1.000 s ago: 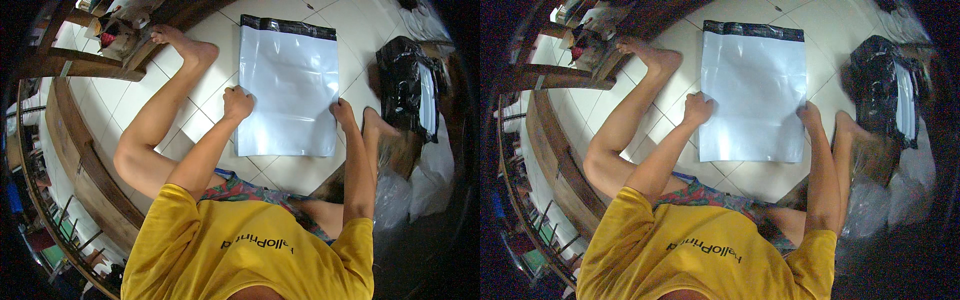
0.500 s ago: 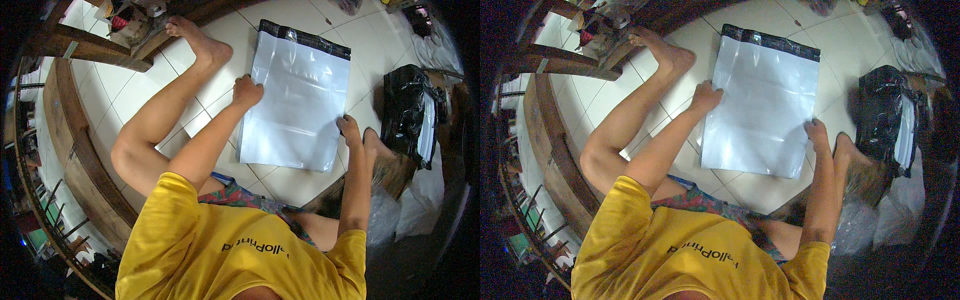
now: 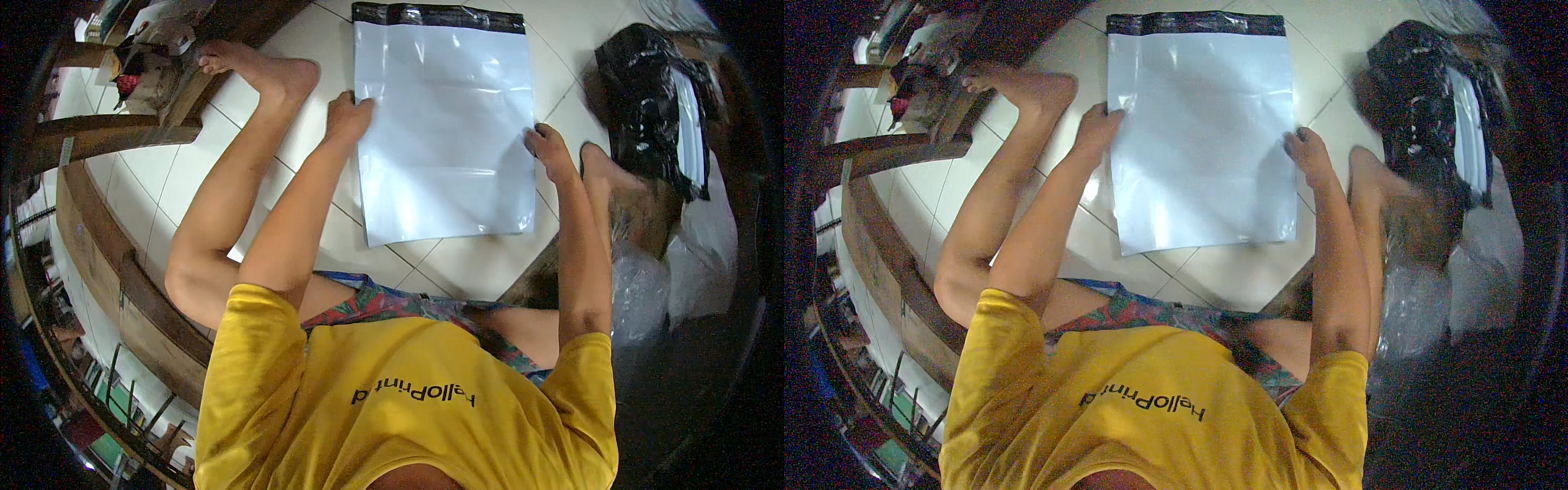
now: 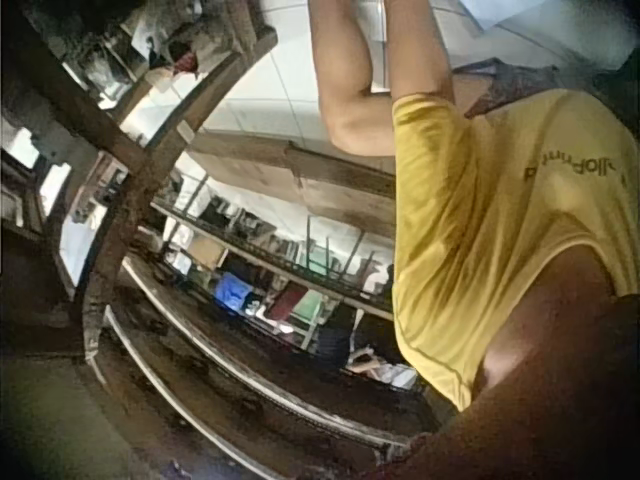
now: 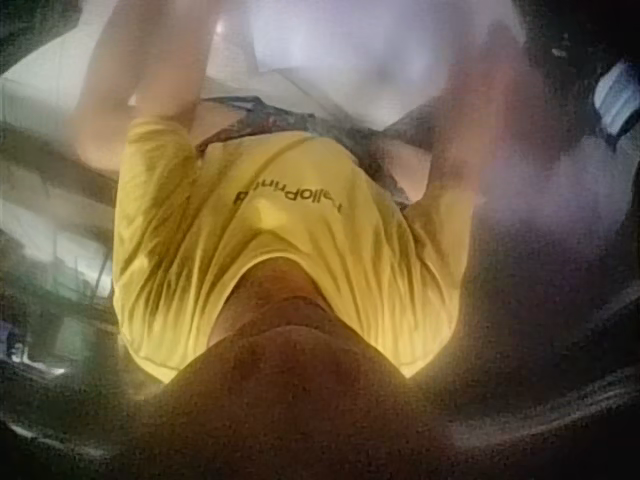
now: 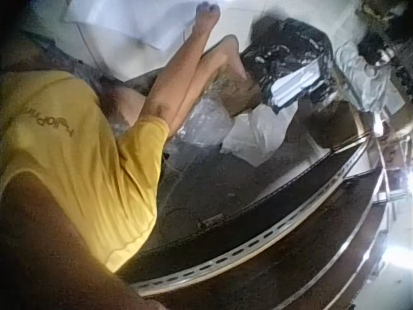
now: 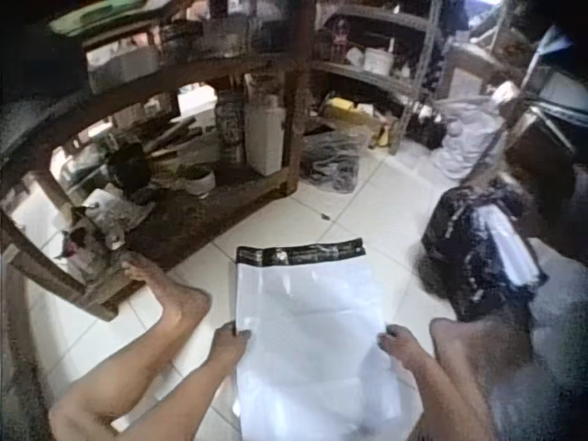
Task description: The person sits on the floor and repeatedly folds white poly mailers. They smooth each mailer flat, fold it in half, and then fold it again before stacking the folded units into a growing pile.
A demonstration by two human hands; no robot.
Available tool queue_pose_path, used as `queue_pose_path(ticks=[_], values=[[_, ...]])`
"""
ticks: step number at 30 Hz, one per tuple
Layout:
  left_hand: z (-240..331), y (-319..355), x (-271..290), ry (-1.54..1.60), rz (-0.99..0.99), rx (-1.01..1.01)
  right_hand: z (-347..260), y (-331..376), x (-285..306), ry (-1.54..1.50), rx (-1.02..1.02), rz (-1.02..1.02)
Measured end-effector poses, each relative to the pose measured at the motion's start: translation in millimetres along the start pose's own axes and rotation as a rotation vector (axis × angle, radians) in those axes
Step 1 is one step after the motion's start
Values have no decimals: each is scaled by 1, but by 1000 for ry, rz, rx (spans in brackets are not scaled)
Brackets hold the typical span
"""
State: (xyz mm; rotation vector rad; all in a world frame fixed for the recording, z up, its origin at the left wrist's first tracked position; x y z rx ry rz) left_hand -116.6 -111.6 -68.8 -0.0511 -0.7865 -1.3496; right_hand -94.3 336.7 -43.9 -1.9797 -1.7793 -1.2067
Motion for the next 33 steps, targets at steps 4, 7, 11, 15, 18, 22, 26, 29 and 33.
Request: queue_pose_path(ticks=[4,7,11,15,18,22,26,29,33], values=[[-30,72,8,-105,-122,-8,10,51,14,439,57,-48],[-22,137,13,-168,-172,-73,20,92,13,466,70,-69],[-35,160,2,-343,-158,-73,20,109,5,427,4,-56],[-39,163,-11,-467,-91,-62,12,115,-3,514,35,0],[-47,160,-14,-434,-93,30,24,112,-2,446,3,41],[-41,168,-8,-240,-116,-98,12,130,2,311,-1,43],[-4,226,-6,-568,-139,-394,3,174,3,440,234,-143],[-15,241,-11,-716,-178,-459,11,190,-1,479,255,-253],[-23,238,-10,-679,-176,-444,17,194,-9,559,389,-150]])
Point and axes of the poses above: each hand's wrist, its own y-axis away from the middle knuckle, its own x-axis out of the back of the hand, z = x × y, the point moved 7 cm from there along -y, towards the middle knuckle, and after that the axes turned 5 degrees about z, right-handed, at the moved point
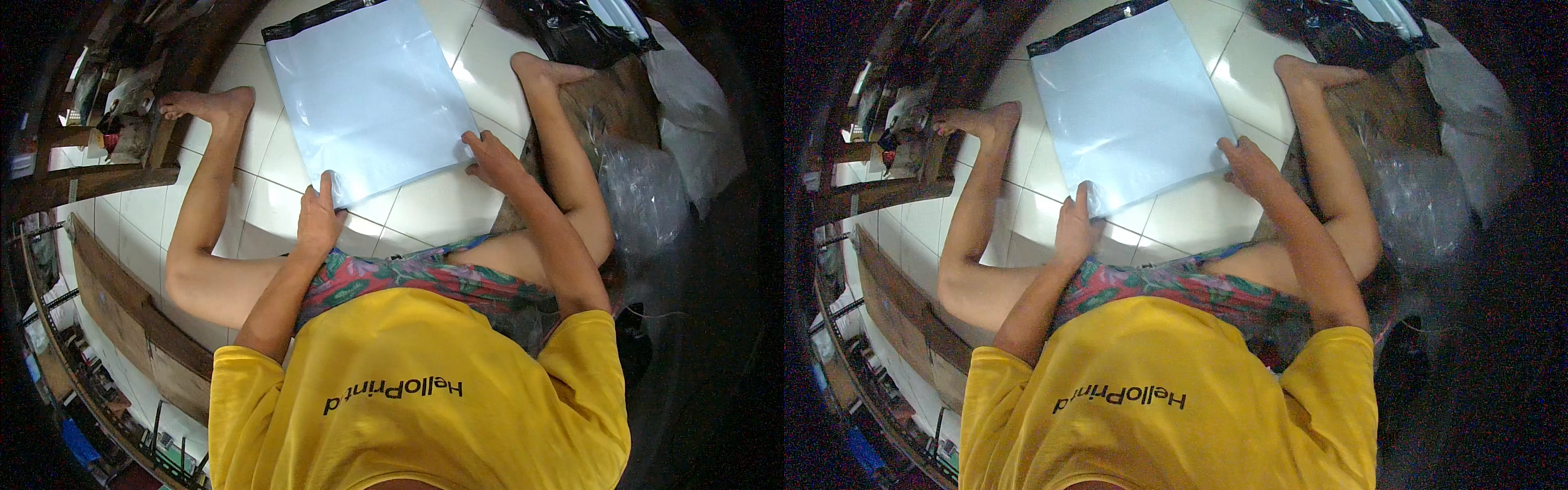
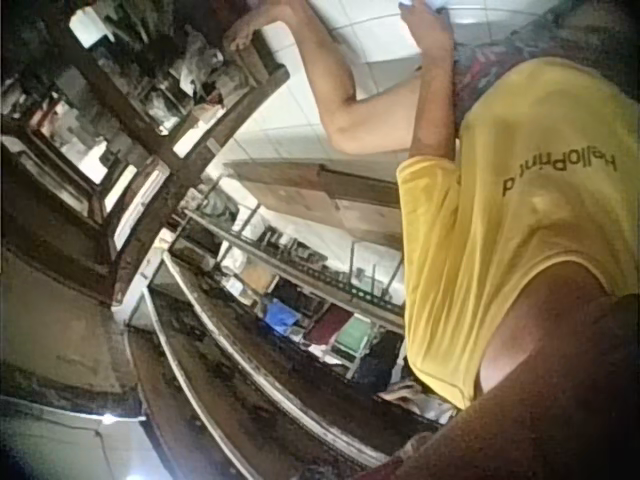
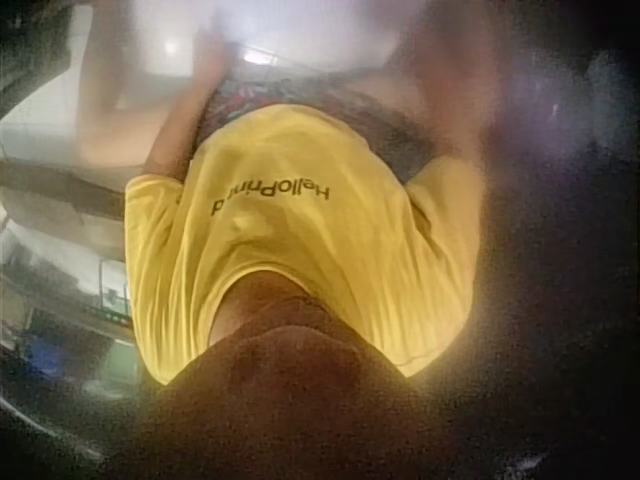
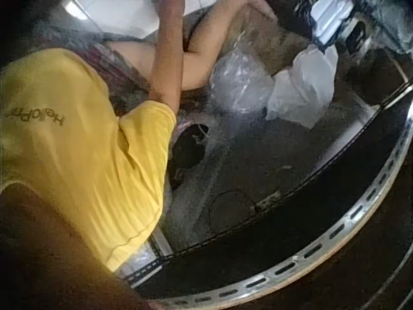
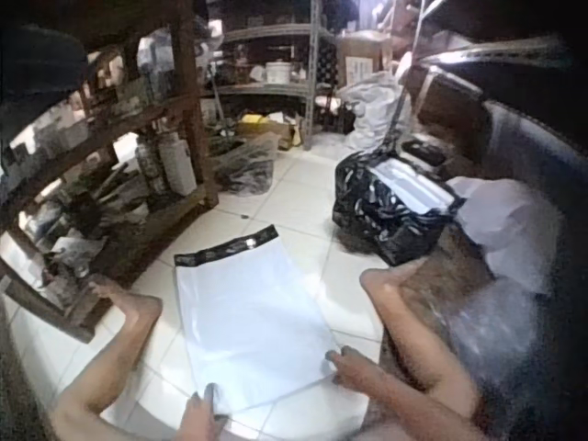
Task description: The person sits on the floor and repeatedly folds white poly mailers. They smooth each mailer flat, fold it in half, and then fold it again before stacking the folded units into a growing pile.
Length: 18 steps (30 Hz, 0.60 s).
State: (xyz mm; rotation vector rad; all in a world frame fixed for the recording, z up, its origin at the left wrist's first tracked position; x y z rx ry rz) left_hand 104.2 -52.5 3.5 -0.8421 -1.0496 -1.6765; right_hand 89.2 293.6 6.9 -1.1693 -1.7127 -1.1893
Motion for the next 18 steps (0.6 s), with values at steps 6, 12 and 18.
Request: queue_pose_path(ticks=[6,12,18], values=[[-5,-3,-5,-13,130,-141,9,-6,-7,53,-5,36],[-8,-5,-1,3,104,-98,11,-10,-9,47,-6,9],[-5,-4,17,138,86,-71,14,-11,6,-85,-8,-53]])
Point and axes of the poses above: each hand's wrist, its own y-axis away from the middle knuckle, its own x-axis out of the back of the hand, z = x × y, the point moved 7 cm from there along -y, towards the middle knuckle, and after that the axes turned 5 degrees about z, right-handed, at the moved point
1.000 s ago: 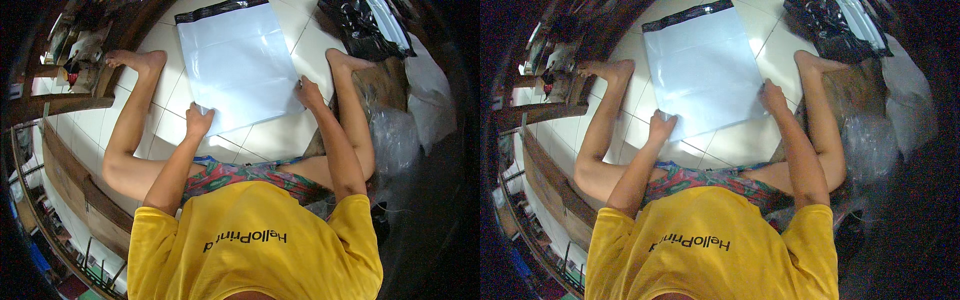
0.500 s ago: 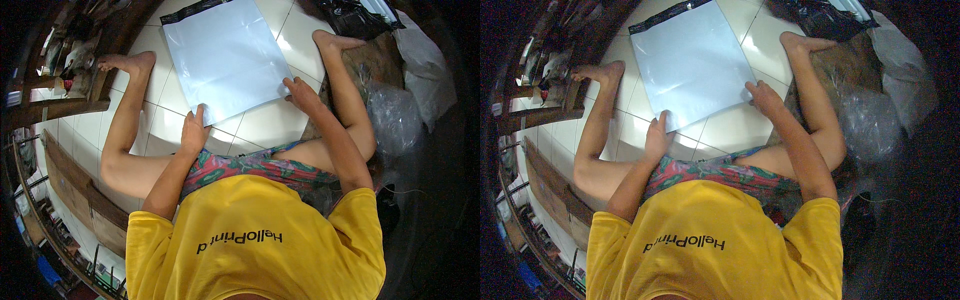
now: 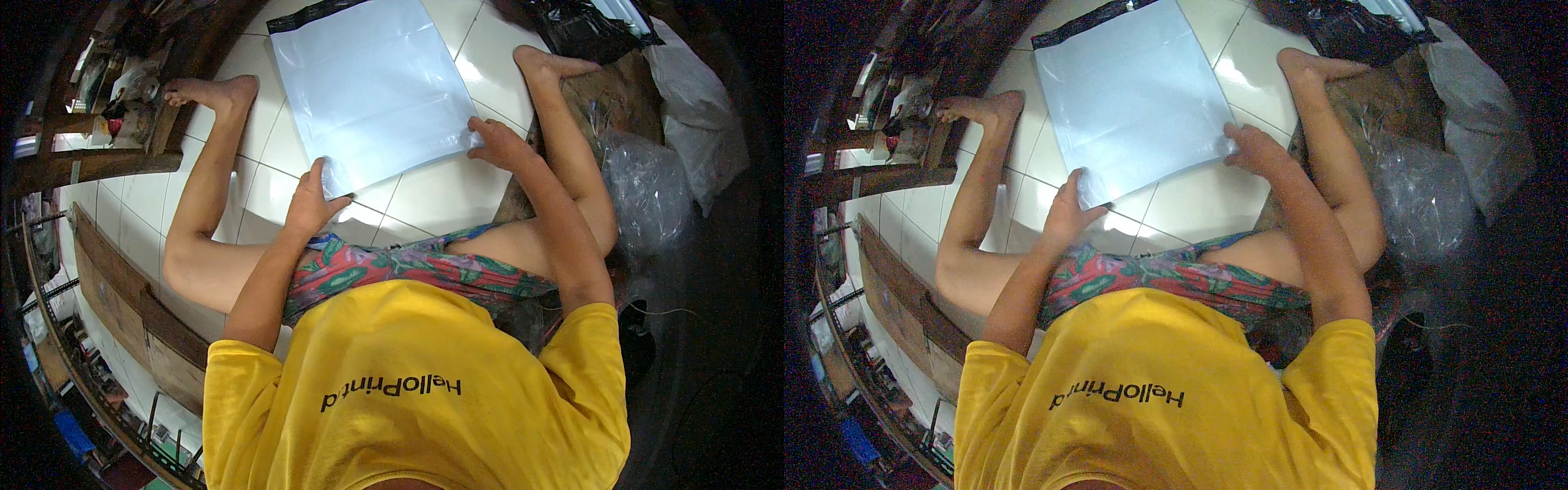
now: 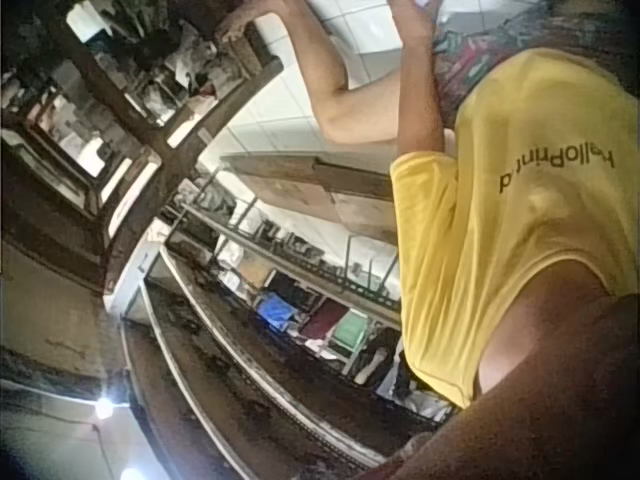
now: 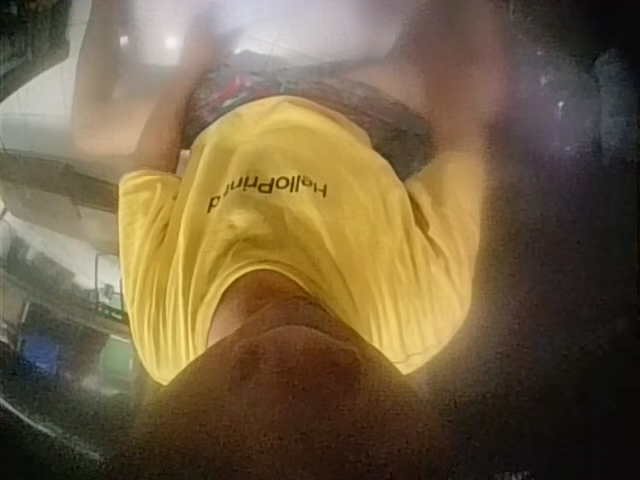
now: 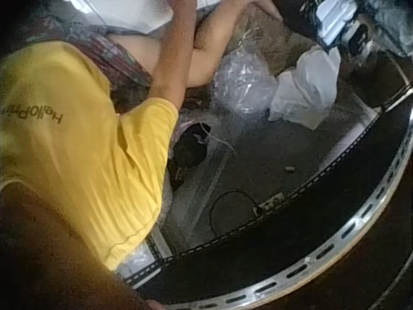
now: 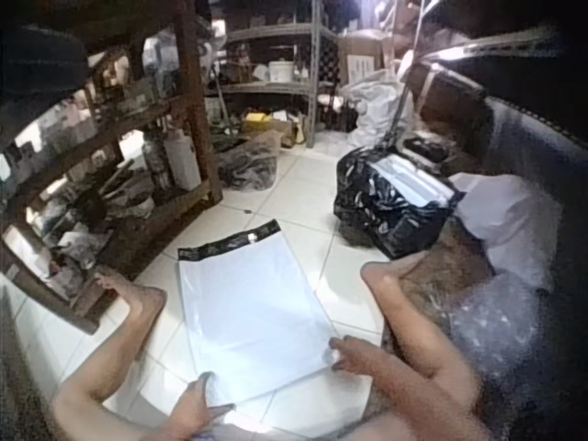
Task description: The person sits on the floor and repeatedly folds white poly mailers. They smooth each mailer flat, fold it in half, and then fold it again before stacking the folded units into a growing pile.
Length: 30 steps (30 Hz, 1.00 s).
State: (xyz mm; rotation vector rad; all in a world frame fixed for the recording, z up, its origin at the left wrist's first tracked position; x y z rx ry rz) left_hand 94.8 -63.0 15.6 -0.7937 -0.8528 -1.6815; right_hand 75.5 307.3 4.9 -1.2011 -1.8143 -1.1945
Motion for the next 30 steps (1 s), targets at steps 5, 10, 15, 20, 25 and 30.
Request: queue_pose_path(ticks=[5,10,15,20,25,30], values=[[-8,-4,2,-7,-76,-50,3,-5,3,-28,94,-5],[-6,-8,-6,-110,-201,-29,5,-8,-3,23,70,-24],[-18,-7,-17,-184,-125,-130,7,-5,-10,107,58,-16],[-20,-5,-21,-228,-204,-56,3,-1,-11,121,33,-22],[-11,-13,-1,-187,-299,-49,-1,0,4,-4,-32,29],[-1,-82,64,-205,-248,-22,10,35,1,-373,-577,272]])
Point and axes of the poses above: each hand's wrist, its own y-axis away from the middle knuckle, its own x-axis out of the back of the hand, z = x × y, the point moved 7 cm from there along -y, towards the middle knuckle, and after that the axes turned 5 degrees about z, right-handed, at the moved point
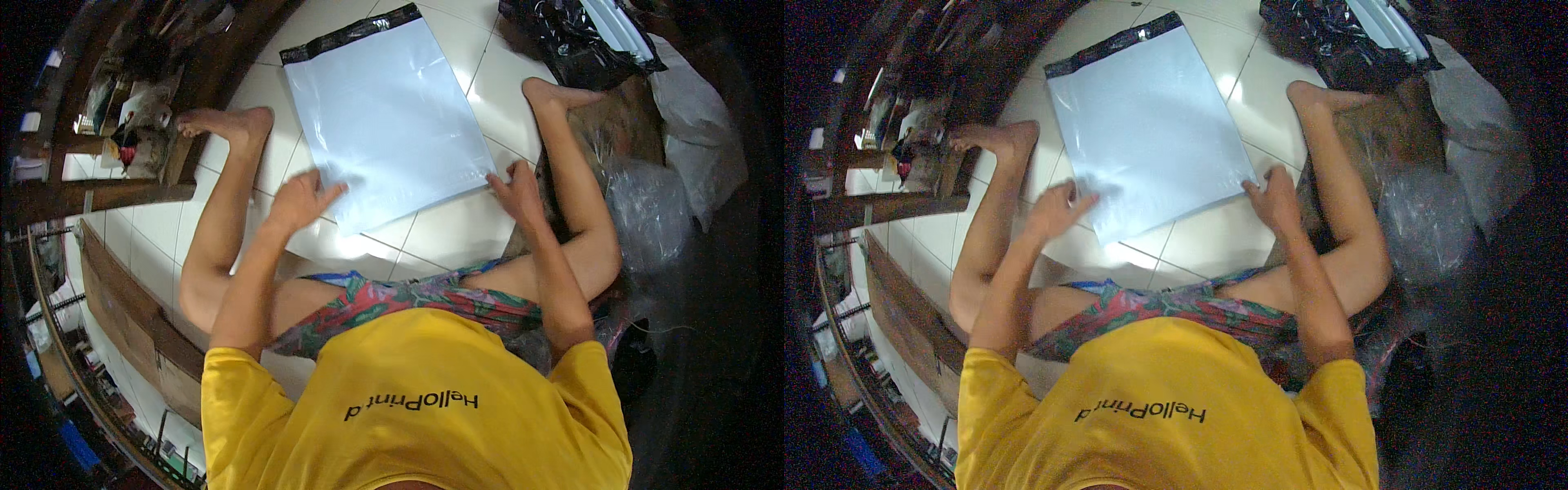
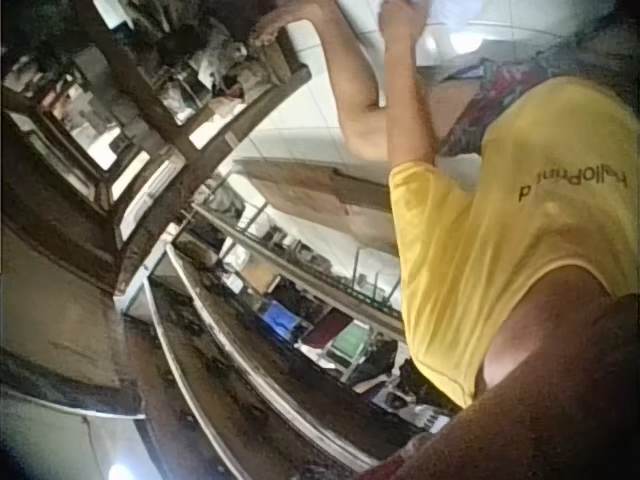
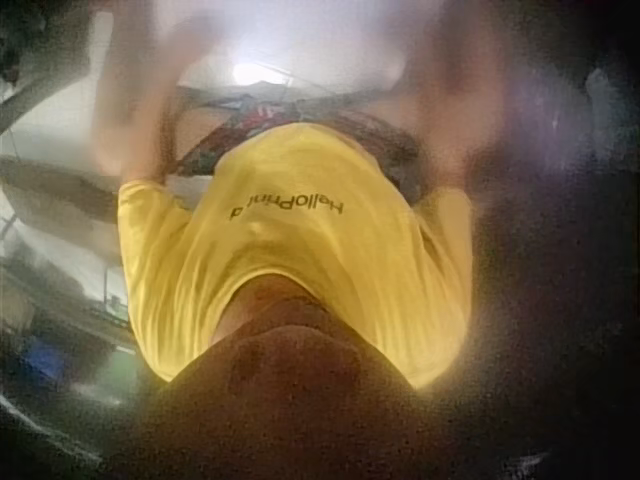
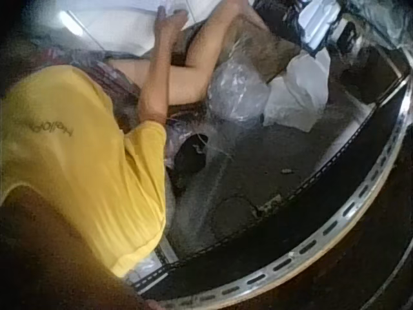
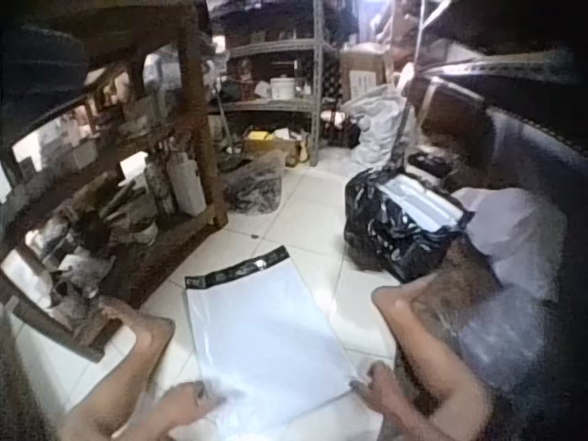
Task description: The person sits on the floor and repeatedly folds white poly mailers. They smooth each mailer flat, fold it in half, and then fold it again before stacking the folded units into a growing pile.
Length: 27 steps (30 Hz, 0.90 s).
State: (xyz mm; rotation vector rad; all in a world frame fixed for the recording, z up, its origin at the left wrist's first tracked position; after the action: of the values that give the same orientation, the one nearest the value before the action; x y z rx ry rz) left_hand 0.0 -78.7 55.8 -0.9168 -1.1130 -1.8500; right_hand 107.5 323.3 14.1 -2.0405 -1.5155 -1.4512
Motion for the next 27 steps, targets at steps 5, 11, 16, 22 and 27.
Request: queue_pose_path(ticks=[5,11,16,22,27], values=[[-10,-159,75,3,348,-264,2,91,-95,-1162,-411,-268],[9,-351,98,-128,530,-354,-25,118,-149,-992,-774,-262],[23,-438,47,-193,68,-282,-34,111,-153,-998,-849,-234],[58,-426,35,-206,90,-302,-49,98,-147,-996,-878,-173],[58,-418,34,-259,183,-308,-58,93,-141,-991,-934,-286]])
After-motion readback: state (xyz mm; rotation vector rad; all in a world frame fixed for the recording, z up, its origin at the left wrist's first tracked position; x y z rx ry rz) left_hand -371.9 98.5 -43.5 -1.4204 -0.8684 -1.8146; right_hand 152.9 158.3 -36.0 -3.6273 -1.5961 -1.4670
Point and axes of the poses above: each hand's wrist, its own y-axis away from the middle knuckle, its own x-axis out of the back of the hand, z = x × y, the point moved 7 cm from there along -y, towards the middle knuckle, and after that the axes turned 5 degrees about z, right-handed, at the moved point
